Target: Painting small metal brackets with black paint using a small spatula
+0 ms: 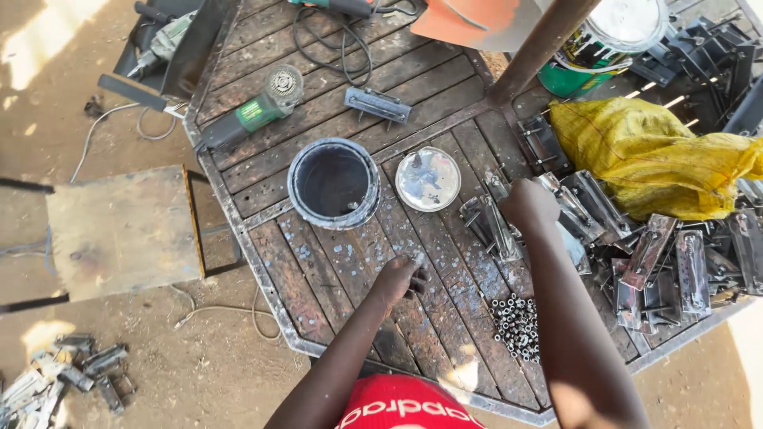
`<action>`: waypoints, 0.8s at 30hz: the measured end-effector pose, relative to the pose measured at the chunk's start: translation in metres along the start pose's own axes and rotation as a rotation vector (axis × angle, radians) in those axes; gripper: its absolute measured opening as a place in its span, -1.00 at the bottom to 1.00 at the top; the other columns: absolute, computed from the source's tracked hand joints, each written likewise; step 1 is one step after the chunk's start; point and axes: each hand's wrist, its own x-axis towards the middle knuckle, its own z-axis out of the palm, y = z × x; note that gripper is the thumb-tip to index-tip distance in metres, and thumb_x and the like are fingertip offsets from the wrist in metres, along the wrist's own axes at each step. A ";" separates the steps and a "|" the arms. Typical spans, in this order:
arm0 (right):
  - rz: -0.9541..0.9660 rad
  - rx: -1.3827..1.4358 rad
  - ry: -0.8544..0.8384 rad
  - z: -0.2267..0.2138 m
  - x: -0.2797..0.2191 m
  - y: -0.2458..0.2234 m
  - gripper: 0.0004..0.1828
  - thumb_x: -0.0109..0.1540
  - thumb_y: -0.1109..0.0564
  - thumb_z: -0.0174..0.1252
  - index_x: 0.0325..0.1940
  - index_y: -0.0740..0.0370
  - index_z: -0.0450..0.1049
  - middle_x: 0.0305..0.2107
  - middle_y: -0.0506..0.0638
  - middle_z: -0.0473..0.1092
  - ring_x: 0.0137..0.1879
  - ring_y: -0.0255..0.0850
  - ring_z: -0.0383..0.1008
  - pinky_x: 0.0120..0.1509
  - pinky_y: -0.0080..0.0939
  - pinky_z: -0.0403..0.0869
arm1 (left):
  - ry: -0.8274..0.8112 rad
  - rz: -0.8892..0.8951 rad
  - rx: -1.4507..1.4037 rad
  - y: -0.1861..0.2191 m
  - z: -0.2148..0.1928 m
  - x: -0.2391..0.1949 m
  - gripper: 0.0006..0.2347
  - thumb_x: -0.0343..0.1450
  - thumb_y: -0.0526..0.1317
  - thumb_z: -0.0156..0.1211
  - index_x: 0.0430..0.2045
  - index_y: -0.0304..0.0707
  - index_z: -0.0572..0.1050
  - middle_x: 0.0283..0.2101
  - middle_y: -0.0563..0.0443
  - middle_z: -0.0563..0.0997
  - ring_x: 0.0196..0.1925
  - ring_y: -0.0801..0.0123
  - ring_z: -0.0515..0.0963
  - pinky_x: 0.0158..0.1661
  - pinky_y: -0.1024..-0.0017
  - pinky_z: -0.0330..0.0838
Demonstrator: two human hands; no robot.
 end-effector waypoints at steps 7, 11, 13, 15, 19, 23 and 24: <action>-0.100 0.453 -0.220 -0.056 -0.164 -0.083 -0.46 0.16 0.03 0.27 0.20 0.30 0.54 -0.04 0.41 0.53 0.19 0.38 0.48 0.24 0.39 0.42 | 0.209 0.066 -0.068 0.060 0.046 -0.060 -0.45 0.53 0.08 -0.05 0.27 -0.42 0.31 0.14 -0.36 0.50 0.15 -0.04 0.57 0.12 0.10 0.44; -0.275 0.505 -0.192 0.034 -0.173 -0.098 -0.61 0.14 -0.06 0.36 0.05 -0.08 0.55 -0.18 0.25 0.57 0.07 0.27 0.55 0.10 0.28 0.49 | 0.432 0.089 0.066 0.053 0.044 -0.070 -0.56 0.47 0.13 0.09 0.03 -0.24 0.45 -0.01 -0.26 0.60 0.08 -0.11 0.61 0.06 -0.01 0.48; -0.278 0.517 -0.188 0.044 -0.193 -0.109 -0.65 0.16 -0.06 0.35 0.00 -0.04 0.51 -0.21 0.21 0.57 0.07 0.24 0.56 0.09 0.26 0.49 | 0.493 0.097 0.082 0.037 0.034 -0.068 -0.57 0.46 0.16 0.12 -0.04 -0.21 0.44 -0.05 -0.24 0.62 0.07 -0.12 0.62 0.07 -0.01 0.47; -0.251 0.826 -0.263 0.028 -0.226 -0.125 -0.60 0.17 0.04 0.35 0.05 0.15 0.46 -0.28 0.19 0.53 -0.08 0.12 0.54 0.02 0.13 0.45 | 0.547 0.137 0.191 0.018 0.020 -0.064 -0.61 0.52 0.15 0.01 -0.05 -0.20 0.36 -0.07 -0.36 0.61 0.00 -0.29 0.62 0.03 -0.15 0.46; -0.312 1.305 -0.408 0.056 -0.235 -0.125 -0.70 0.15 0.21 0.41 -0.11 0.15 0.47 -0.49 -0.04 0.41 -0.45 -0.29 0.38 -0.42 -0.30 0.37 | 0.524 0.164 0.125 -0.010 -0.001 -0.065 -0.62 0.49 0.14 0.04 -0.09 -0.19 0.40 -0.18 -0.22 0.66 0.00 -0.13 0.65 -0.04 0.00 0.48; -0.367 1.404 -0.432 0.036 -0.263 -0.119 -0.86 0.22 0.29 0.26 -0.24 0.24 0.40 -0.65 -0.02 0.27 -0.68 -0.31 0.29 -0.65 -0.39 0.24 | 0.601 0.134 0.096 -0.034 -0.006 -0.057 -0.65 0.53 0.08 -0.05 0.04 -0.15 0.39 -0.03 -0.32 0.62 0.11 -0.22 0.58 0.05 -0.08 0.47; -0.407 1.304 -0.402 0.030 -0.268 -0.121 -0.88 0.23 0.28 0.23 -0.24 0.26 0.40 -0.65 0.00 0.26 -0.65 -0.30 0.28 -0.64 -0.38 0.24 | 0.628 0.117 0.114 -0.022 0.002 -0.075 -0.67 0.56 -0.01 -0.12 0.10 -0.18 0.38 0.02 -0.35 0.60 0.14 -0.23 0.58 0.07 -0.07 0.46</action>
